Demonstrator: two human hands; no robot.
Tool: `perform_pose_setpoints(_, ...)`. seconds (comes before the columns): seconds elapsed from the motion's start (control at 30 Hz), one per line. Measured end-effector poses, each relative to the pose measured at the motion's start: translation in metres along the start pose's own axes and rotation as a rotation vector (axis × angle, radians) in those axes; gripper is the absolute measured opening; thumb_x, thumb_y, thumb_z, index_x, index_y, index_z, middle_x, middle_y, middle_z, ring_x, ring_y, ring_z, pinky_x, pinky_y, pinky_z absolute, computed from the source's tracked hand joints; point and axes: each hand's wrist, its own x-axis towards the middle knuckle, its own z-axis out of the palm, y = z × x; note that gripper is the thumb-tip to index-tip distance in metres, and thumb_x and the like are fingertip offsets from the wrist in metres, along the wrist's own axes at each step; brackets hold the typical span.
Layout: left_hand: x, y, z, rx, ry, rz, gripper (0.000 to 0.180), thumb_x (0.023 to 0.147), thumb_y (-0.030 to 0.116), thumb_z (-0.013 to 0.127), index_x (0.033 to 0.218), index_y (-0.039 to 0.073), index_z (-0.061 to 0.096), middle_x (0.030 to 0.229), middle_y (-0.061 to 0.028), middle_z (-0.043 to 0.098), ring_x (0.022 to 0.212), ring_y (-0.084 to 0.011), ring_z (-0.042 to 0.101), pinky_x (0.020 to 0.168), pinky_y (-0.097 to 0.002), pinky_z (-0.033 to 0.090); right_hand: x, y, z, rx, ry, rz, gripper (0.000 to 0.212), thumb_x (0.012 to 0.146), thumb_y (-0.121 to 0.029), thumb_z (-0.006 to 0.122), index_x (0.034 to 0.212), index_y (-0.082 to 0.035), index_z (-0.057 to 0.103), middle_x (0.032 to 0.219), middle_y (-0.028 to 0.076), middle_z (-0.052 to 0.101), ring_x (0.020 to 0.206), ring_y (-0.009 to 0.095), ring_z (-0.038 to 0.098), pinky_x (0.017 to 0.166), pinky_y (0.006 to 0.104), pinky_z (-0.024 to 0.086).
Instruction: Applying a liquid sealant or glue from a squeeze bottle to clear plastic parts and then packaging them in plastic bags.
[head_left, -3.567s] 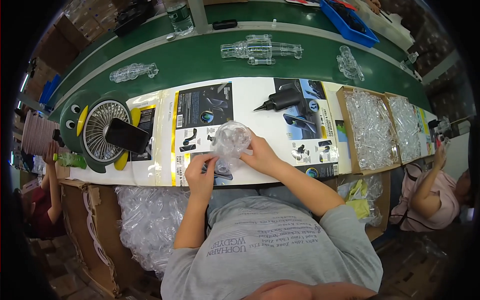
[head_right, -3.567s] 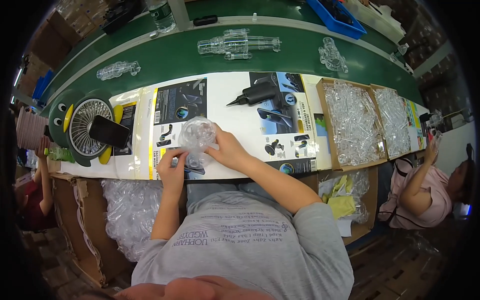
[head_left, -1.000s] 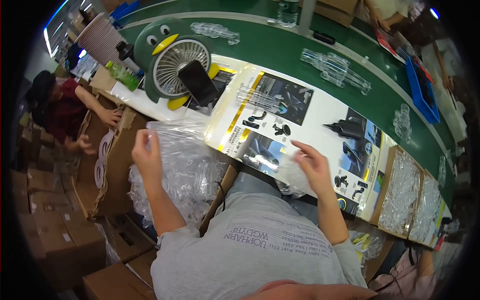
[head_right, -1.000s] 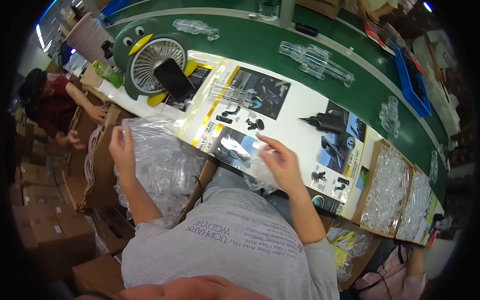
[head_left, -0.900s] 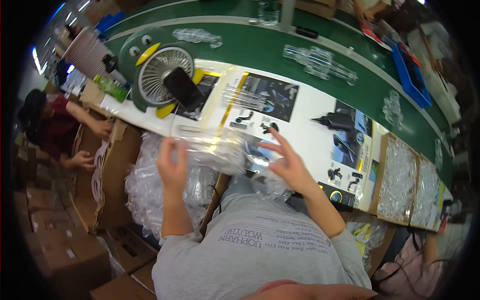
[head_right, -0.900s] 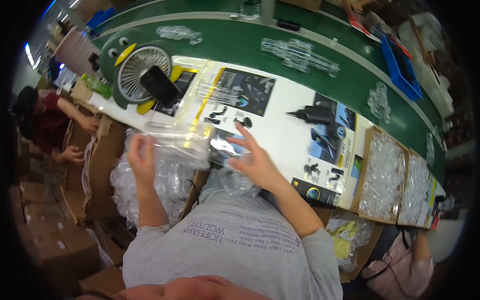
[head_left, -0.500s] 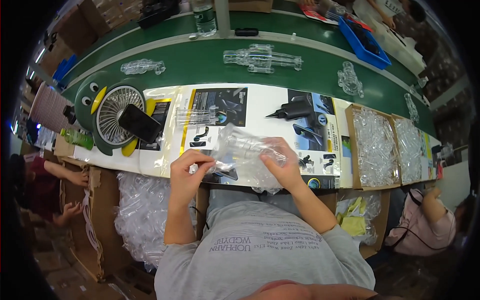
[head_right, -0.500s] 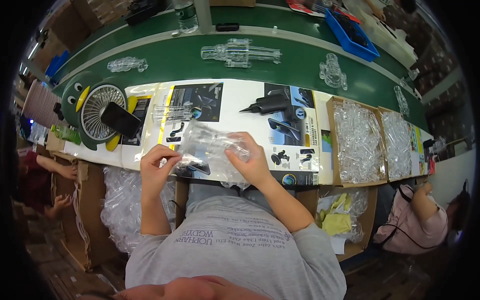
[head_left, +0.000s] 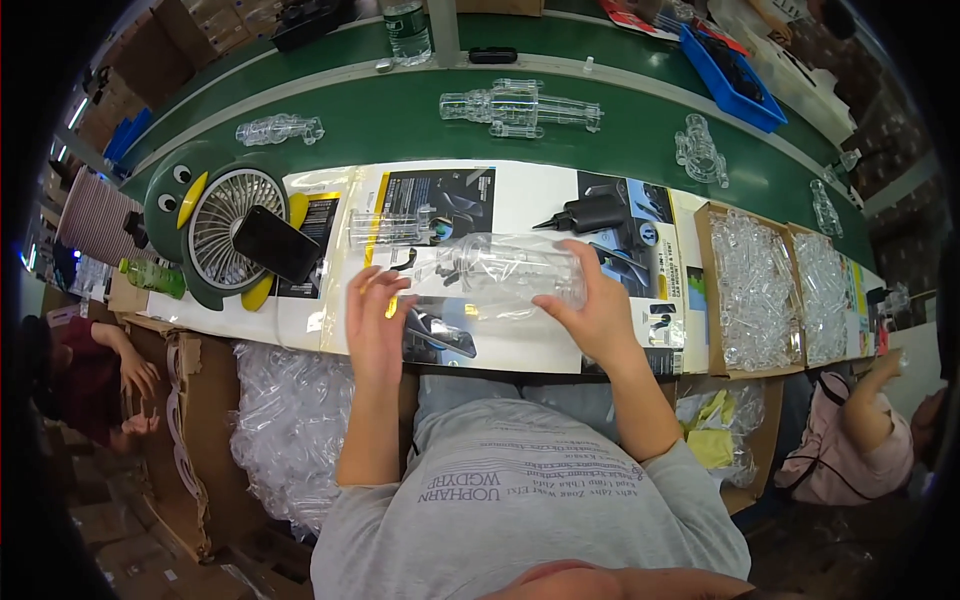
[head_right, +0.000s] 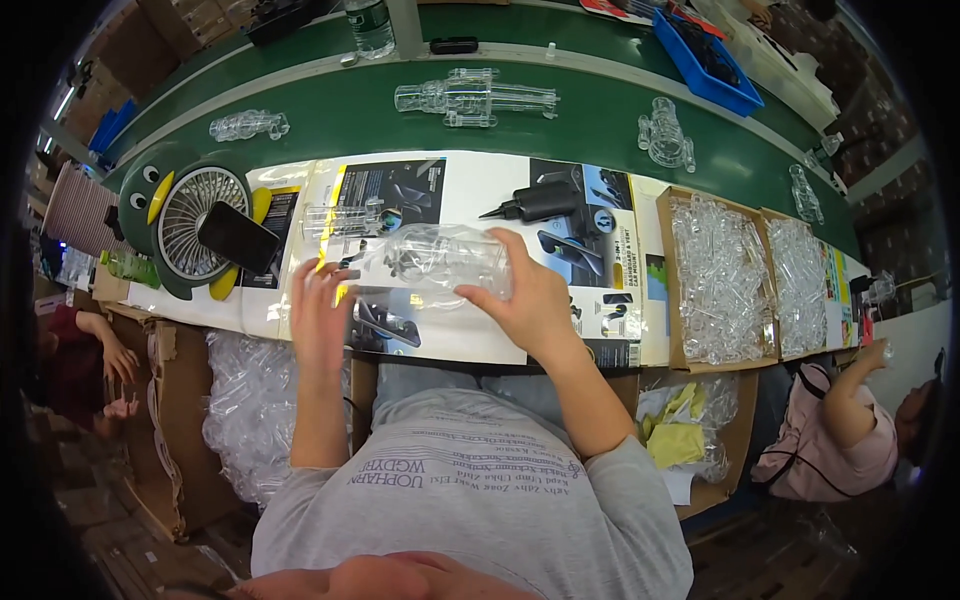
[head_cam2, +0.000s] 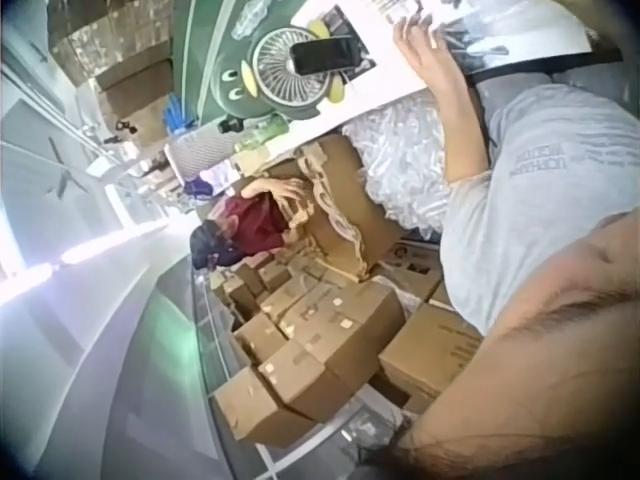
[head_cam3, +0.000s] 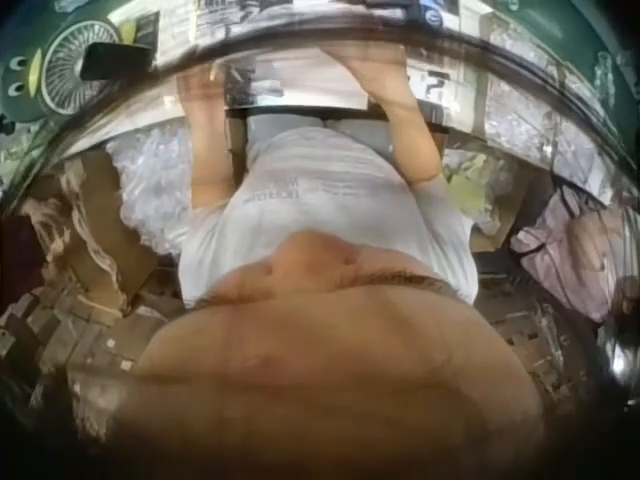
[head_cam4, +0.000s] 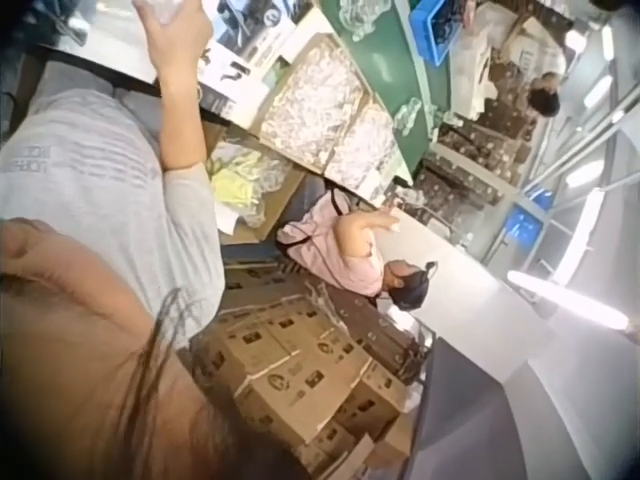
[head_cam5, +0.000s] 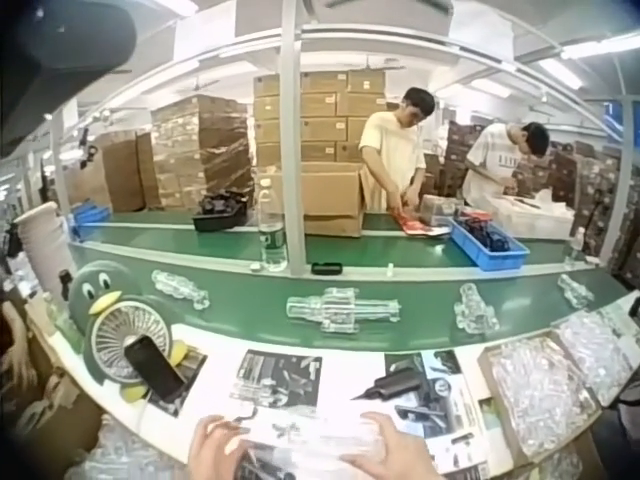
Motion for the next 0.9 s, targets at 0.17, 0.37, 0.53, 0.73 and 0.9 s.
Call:
perform_pose_setpoints(0.17, 0.0, -0.028, -0.022, 0.069, -0.063, -0.144, 0.025, 0.089, 0.009, 0.045, 0.114, 0.003, 0.044, 0.11, -0.0101, 0.05, 0.103, -0.0189, 0.052, 0.085, -0.0339, 0.044, 0.025, -0.001, 0.006, -0.464, 0.01, -0.108, 0.052, 0.082, -0.041, 0.059, 0.125, -0.015, 0.047, 0.064, 0.013, 0.059, 0.057, 0.03, 0.058, 0.05, 0.0383, 0.042)
perform_pose_setpoints(0.37, -0.001, -0.036, -0.04, 0.143, -0.019, -0.047, 0.021, 0.089, 0.007, 0.044, 0.109, 0.002, 0.048, 0.108, -0.0088, 0.052, 0.102, -0.017, 0.052, 0.085, -0.03, 0.043, 0.044, -0.012, 0.023, -0.246, 0.254, -0.267, 0.017, 0.082, -0.023, 0.063, 0.08, -0.007, 0.069, 0.06, 0.009, 0.057, 0.052, 0.026, 0.055, 0.046, 0.0324, 0.04)
perform_pose_setpoints(0.53, -0.002, -0.04, -0.042, 0.272, -0.071, 0.023, 0.019, 0.089, 0.004, 0.046, 0.107, 0.003, 0.05, 0.104, -0.0054, 0.053, 0.098, -0.0132, 0.05, 0.084, -0.0278, 0.043, 0.067, -0.016, 0.026, 0.053, 0.402, -0.408, 0.019, 0.087, -0.017, 0.058, 0.083, -0.002, 0.068, 0.054, 0.007, 0.05, 0.047, 0.009, 0.04, 0.045, 0.0249, 0.031)
perform_pose_setpoints(0.73, -0.015, -0.036, -0.027, 0.952, -0.145, 0.526, 0.04, 0.076, 0.012, 0.064, 0.111, 0.001, 0.047, 0.112, -0.0135, 0.049, 0.105, -0.0267, 0.048, 0.091, -0.0368, 0.038, 0.083, -0.037, 0.006, 0.352, 0.395, -0.231, 0.021, 0.092, -0.018, 0.053, 0.095, -0.002, 0.066, 0.068, -0.005, 0.052, 0.057, 0.002, 0.035, 0.053, 0.0164, 0.028)
perform_pose_setpoints(0.9, -0.009, -0.038, 0.01, 0.981, -0.2, 0.596, 0.062, 0.069, 0.021, 0.072, 0.12, 0.002, 0.042, 0.112, -0.016, 0.051, 0.104, -0.0318, 0.048, 0.09, -0.0392, 0.038, 0.075, -0.032, -0.02, 0.895, 0.729, -0.341, 0.012, 0.087, -0.008, 0.054, 0.075, -0.006, 0.054, 0.07, -0.002, 0.05, 0.065, 0.004, 0.045, 0.064, 0.0197, 0.041)
